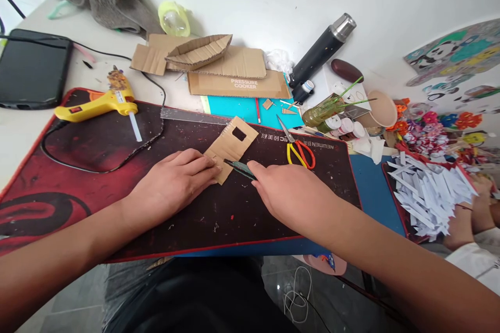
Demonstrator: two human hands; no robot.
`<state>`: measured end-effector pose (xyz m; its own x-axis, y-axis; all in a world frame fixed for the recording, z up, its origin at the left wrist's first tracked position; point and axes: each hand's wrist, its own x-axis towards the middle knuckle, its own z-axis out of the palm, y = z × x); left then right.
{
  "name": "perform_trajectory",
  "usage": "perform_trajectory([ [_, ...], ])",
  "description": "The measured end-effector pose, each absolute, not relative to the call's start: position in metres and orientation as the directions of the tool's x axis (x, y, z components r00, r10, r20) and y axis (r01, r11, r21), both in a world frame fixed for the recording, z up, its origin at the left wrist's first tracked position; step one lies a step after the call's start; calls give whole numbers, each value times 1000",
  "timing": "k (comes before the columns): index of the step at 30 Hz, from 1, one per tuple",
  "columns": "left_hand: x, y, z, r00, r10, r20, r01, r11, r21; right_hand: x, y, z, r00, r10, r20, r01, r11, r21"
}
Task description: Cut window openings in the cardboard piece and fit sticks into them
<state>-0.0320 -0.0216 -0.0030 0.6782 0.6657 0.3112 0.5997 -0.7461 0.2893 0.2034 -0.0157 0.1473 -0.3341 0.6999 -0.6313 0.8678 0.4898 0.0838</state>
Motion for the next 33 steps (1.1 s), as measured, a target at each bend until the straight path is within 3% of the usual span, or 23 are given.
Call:
perform_trajectory([
  [15, -32, -21, -3, 660, 685, 309, 608, -728, 316, 205, -10, 152, -329, 668, -667, 869, 491, 63],
  [33, -32, -20, 0, 674, 667, 317, 607, -745, 277, 198, -8, 150, -307, 648, -697, 842, 526, 119],
])
